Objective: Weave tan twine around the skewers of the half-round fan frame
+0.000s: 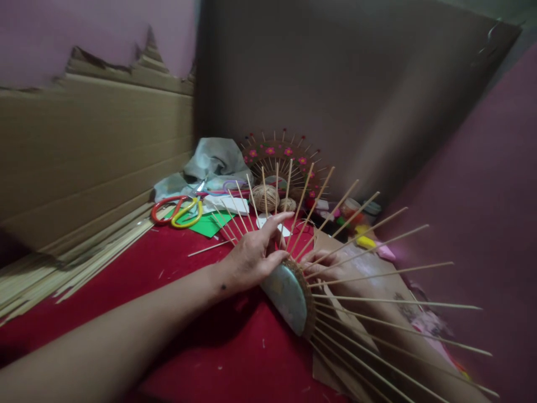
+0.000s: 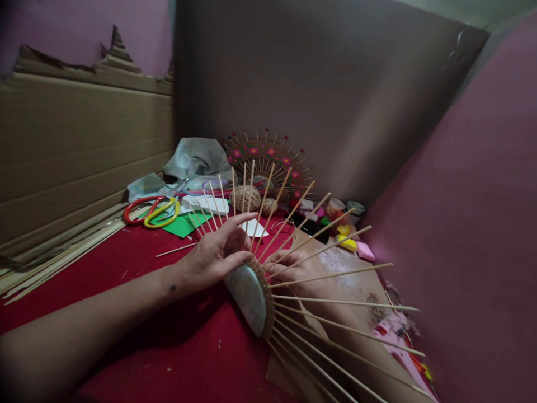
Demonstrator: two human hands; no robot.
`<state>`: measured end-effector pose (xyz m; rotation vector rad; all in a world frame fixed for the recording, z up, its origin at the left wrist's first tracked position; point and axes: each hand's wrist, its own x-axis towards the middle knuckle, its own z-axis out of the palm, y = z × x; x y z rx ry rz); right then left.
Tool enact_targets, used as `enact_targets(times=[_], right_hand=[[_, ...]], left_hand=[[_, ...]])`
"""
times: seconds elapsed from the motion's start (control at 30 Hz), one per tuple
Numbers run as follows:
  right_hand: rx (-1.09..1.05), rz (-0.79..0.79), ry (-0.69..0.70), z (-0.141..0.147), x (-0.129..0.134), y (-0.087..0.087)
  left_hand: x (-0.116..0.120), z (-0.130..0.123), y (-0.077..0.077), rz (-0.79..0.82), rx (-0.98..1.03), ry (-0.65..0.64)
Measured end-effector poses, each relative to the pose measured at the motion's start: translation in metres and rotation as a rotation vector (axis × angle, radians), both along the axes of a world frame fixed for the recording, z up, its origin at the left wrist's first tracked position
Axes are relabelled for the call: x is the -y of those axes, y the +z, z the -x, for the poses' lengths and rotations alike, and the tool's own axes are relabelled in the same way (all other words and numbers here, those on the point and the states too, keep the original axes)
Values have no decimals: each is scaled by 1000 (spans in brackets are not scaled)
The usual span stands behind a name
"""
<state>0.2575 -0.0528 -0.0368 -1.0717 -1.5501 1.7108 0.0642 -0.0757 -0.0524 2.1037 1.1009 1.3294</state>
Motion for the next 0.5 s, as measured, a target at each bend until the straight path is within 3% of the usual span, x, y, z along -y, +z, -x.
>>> enact_targets(times=[0.2,0.5], right_hand=[[-85,72,-8,4,7,0],[-37,-26,65,0,2,-5]], left_hand=[[1,0,3,-12,-8,18],[1,-1,3,-12,-32,8]])
